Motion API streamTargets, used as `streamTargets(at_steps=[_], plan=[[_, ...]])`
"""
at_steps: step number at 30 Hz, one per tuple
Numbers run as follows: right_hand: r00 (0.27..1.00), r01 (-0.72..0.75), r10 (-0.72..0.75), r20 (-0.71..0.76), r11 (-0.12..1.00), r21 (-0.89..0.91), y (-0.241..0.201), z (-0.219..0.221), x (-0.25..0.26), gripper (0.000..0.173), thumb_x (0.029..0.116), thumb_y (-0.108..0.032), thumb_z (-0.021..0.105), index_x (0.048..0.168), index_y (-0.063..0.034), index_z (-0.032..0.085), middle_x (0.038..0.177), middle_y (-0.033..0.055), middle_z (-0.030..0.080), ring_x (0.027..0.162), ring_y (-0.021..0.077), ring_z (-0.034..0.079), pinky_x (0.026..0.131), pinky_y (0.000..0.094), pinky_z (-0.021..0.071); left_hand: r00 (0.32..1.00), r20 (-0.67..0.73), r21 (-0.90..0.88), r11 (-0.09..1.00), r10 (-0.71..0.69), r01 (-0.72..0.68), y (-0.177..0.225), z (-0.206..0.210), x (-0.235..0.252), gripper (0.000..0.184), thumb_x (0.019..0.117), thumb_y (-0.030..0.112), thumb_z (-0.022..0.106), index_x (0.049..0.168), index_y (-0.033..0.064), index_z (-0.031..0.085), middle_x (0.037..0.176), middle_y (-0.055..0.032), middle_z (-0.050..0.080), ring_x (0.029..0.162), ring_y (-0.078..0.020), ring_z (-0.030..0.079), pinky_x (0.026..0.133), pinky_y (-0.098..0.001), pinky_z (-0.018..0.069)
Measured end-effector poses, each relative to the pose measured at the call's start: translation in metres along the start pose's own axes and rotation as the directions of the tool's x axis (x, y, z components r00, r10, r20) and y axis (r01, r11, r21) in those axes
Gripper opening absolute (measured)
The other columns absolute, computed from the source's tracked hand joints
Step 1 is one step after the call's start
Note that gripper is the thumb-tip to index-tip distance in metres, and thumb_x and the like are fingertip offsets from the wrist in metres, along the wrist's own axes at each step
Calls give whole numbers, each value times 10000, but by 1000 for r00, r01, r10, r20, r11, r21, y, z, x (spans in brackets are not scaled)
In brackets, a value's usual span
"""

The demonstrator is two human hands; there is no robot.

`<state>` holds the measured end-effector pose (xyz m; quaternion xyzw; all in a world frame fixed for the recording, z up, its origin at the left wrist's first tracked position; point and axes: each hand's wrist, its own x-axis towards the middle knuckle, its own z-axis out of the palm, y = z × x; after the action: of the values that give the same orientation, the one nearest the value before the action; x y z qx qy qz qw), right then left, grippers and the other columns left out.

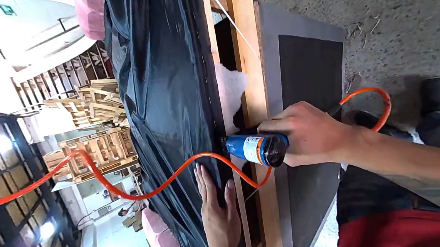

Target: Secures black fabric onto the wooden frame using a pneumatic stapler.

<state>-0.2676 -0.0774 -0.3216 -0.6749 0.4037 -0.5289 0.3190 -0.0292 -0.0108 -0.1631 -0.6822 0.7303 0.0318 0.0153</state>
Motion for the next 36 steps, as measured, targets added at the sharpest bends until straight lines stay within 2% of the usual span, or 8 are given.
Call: streamTargets(at_steps=[3,8,10,14,20,24,31,36], plan=[[1000,-12,12,4,1000,-12,-14,10,-12,200,756,-365,702,900,-230,738,698,-78,648,635,88,642,529,347,509,1000,22,53,999,-7,6,-5,3,-2,756,1048,523,469,1625,68,293,1701,-110,248,1568,-223,252,1250,-416,325],[1000,-25,24,-9,999,-34,-37,28,-37,193,743,-352,705,887,-228,744,674,-82,637,620,89,635,526,356,509,992,70,25,994,105,-107,-28,0,-15,796,1048,539,467,1638,59,235,1712,-123,205,1584,-232,194,1275,-436,280],[1000,-22,22,-12,999,-43,-45,36,-46,174,740,-358,714,864,-237,728,667,-86,629,612,85,627,519,353,502,984,107,8,990,142,-144,-39,-4,-23,808,1044,542,477,1648,78,208,1724,-98,170,1593,-214,155,1299,-463,227],[999,-6,5,-32,999,-36,-60,59,-70,165,749,-365,695,857,-242,724,662,-88,626,614,77,626,522,346,503,969,185,27,985,165,-172,-64,-9,-49,850,1027,568,487,1668,132,138,1741,-36,102,1601,-171,88,1310,-489,181],[999,-21,20,-39,999,-31,-89,87,-106,132,764,-373,700,810,-249,708,614,-94,584,572,69,596,489,340,470,946,261,2,980,191,-199,-96,-18,-86,896,998,609,525,1672,166,132,1745,-33,67,1600,-171,98,1297,-431,239],[1000,-9,8,-24,1000,-20,-105,104,-127,152,746,-353,701,840,-234,722,666,-85,629,612,82,624,519,363,508,951,281,12,991,128,-137,-117,-21,-128,902,994,612,536,1668,151,152,1743,-36,86,1597,-170,122,1301,-459,224],[1000,-11,11,-13,999,36,-132,134,-163,183,759,-340,676,881,-218,737,657,-64,633,606,98,629,519,365,498,956,288,15,998,48,-54,-150,-28,-191,892,977,615,570,1663,181,200,1732,-3,159,1581,-139,187,1276,-411,301],[1000,-12,13,-21,999,38,-149,153,-183,159,782,-351,669,844,-213,718,624,-54,604,582,118,613,510,378,479,957,289,16,1000,13,-19,-163,-27,-204,955,943,681,563,1675,250,128,1740,39,109,1572,-99,196,1266,-416,307]])
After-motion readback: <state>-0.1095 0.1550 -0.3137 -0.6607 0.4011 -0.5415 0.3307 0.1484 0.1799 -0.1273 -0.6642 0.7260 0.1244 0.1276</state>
